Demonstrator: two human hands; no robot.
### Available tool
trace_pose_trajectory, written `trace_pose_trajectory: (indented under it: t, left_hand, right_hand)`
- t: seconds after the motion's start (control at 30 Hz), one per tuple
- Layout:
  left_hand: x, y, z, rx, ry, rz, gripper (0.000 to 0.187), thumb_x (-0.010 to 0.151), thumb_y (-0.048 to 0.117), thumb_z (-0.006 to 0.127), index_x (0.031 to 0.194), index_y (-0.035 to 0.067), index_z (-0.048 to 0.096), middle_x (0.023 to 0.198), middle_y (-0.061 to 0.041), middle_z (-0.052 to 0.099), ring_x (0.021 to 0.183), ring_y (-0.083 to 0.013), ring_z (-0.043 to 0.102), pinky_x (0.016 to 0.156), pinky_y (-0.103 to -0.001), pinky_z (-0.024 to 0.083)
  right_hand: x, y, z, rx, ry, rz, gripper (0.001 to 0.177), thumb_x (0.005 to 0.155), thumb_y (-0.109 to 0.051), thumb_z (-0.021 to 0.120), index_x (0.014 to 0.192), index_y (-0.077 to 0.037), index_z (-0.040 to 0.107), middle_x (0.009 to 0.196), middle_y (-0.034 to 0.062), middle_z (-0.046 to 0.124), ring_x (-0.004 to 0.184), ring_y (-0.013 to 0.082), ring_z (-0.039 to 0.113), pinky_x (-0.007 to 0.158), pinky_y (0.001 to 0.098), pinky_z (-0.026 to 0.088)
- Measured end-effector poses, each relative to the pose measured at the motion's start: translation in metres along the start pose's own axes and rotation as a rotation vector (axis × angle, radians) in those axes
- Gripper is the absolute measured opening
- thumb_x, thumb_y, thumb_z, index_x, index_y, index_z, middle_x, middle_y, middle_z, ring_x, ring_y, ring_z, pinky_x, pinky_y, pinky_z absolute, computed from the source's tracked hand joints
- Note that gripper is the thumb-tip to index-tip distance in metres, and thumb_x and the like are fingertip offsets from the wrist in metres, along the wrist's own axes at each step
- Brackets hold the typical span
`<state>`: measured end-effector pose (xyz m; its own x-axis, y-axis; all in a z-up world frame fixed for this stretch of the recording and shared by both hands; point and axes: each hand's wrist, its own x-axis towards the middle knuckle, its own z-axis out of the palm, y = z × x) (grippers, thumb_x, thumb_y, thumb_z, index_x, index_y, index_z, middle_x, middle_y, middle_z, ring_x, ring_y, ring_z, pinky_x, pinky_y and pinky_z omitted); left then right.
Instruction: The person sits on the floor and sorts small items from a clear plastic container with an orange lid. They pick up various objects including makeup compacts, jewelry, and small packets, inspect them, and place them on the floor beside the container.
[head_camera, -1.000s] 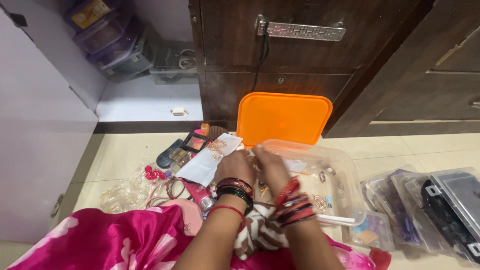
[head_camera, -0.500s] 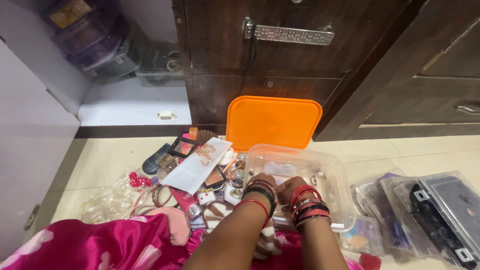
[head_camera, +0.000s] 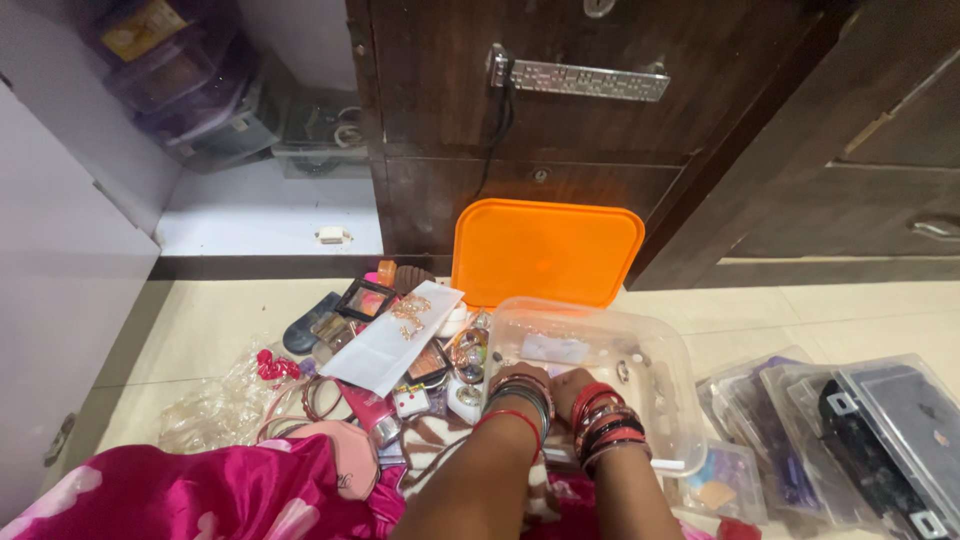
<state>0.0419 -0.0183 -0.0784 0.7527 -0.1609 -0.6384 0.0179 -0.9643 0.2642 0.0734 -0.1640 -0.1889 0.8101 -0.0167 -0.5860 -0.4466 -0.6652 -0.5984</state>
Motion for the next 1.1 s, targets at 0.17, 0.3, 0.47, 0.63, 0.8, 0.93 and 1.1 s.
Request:
trace_pose_trajectory:
  t: [0.17, 0.3, 0.47, 0.63, 0.8, 0.93, 1.1]
  left_hand:
    - [-0.008, 0.002, -0.008, 0.002, 0.073, 0.037, 0.047, 0.082, 0.023, 0.083, 0.127, 0.011, 0.072, 0.131, -0.015, 0.069, 0.122, -0.0313, 0.067, 0.098, -0.043, 0.057]
    - [-0.020, 0.008, -0.015, -0.150, 0.215, 0.065, 0.038, 0.082, 0.017, 0.079, 0.119, 0.007, 0.074, 0.124, -0.018, 0.071, 0.118, -0.0332, 0.069, 0.096, -0.043, 0.058]
    - [-0.068, 0.006, -0.045, -0.335, 0.580, 0.087, 0.022, 0.092, 0.017, 0.063, 0.106, 0.005, 0.075, 0.108, -0.022, 0.074, 0.106, -0.0374, 0.071, 0.092, -0.046, 0.057]
    - [-0.125, -0.028, -0.075, -0.572, 0.804, 0.057, 0.025, 0.090, 0.027, 0.060, 0.095, 0.012, 0.079, 0.099, -0.018, 0.074, 0.099, -0.0372, 0.071, 0.087, -0.049, 0.055]
    - [-0.122, -0.065, -0.065, -0.612, 0.765, -0.107, 0.027, 0.095, 0.028, 0.056, 0.100, 0.011, 0.077, 0.098, -0.021, 0.073, 0.098, -0.0394, 0.070, 0.087, -0.051, 0.056]
    - [-0.089, -0.079, -0.043, -0.487, 0.724, -0.151, 0.025, 0.097, 0.019, 0.054, 0.098, 0.005, 0.075, 0.100, -0.024, 0.073, 0.099, -0.0398, 0.071, 0.084, -0.050, 0.059]
    - [-0.079, -0.080, -0.037, -0.491, 0.702, -0.150, 0.026, 0.098, 0.022, 0.054, 0.098, 0.006, 0.075, 0.102, -0.023, 0.073, 0.100, -0.0393, 0.071, 0.086, -0.049, 0.058]
  right_hand:
    - [0.048, 0.032, 0.006, -0.195, 0.082, -0.051, 0.037, 0.099, -0.030, 0.056, 0.097, 0.001, 0.077, 0.086, 0.0188, 0.076, 0.077, 0.0235, 0.072, 0.078, 0.0409, 0.059]
    - [0.041, 0.025, -0.019, -0.669, 0.169, -0.572, 0.028, 0.087, -0.025, 0.062, 0.098, -0.004, 0.079, 0.092, 0.0205, 0.074, 0.088, 0.0311, 0.070, 0.079, 0.0415, 0.057]
    - [-0.051, -0.049, -0.032, 0.851, -0.013, -0.259, 0.033, 0.099, -0.009, 0.051, 0.111, 0.011, 0.074, 0.098, 0.0200, 0.076, 0.084, 0.0274, 0.071, 0.076, 0.0368, 0.057]
    - [-0.129, -0.135, 0.000, 0.941, -0.019, -0.543, 0.035, 0.100, -0.012, 0.049, 0.124, 0.006, 0.067, 0.116, 0.0131, 0.075, 0.103, 0.0190, 0.071, 0.095, 0.0295, 0.054]
    - [-0.139, -0.161, 0.040, 0.816, -0.086, -0.558, 0.044, 0.103, -0.025, 0.042, 0.128, 0.004, 0.064, 0.120, 0.0119, 0.073, 0.112, 0.0195, 0.067, 0.101, 0.0323, 0.049]
    - [-0.115, -0.153, 0.062, 0.801, -0.139, -0.383, 0.042, 0.104, -0.027, 0.041, 0.122, 0.002, 0.065, 0.115, 0.0136, 0.073, 0.105, 0.0220, 0.066, 0.096, 0.0348, 0.052]
    - [-0.092, -0.137, 0.062, 0.499, -0.007, -0.602, 0.040, 0.104, -0.025, 0.041, 0.107, 0.005, 0.068, 0.098, 0.0124, 0.075, 0.089, 0.0196, 0.067, 0.086, 0.0322, 0.053]
